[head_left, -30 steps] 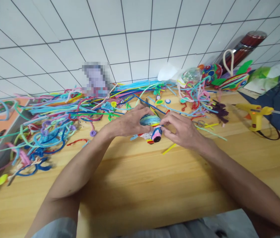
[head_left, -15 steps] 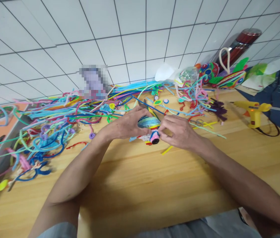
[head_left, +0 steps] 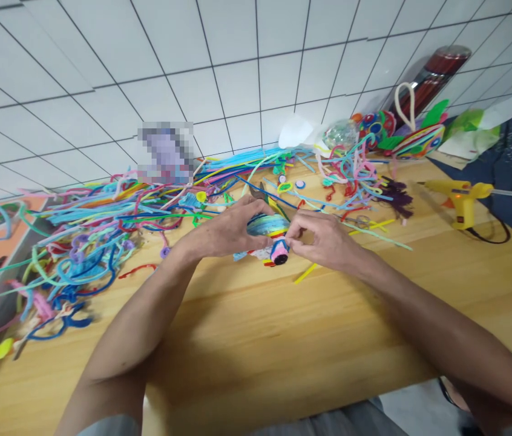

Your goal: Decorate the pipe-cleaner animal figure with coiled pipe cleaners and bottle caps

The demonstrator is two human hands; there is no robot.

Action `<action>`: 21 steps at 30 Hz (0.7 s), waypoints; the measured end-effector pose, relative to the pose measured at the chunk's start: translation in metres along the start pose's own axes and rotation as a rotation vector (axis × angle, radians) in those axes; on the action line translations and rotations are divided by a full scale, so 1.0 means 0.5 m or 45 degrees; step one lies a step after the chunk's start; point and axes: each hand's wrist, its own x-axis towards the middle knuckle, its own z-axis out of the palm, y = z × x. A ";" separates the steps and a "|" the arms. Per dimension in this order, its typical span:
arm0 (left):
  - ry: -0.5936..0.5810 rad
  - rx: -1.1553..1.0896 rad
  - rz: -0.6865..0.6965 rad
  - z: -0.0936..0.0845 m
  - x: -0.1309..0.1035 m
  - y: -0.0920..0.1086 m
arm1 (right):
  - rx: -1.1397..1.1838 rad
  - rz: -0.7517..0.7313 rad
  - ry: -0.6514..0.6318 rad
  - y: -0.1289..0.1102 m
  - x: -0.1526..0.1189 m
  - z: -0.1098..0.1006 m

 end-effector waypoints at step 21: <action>-0.030 0.025 -0.017 -0.008 0.004 0.001 | 0.453 0.396 -0.044 0.001 0.013 0.007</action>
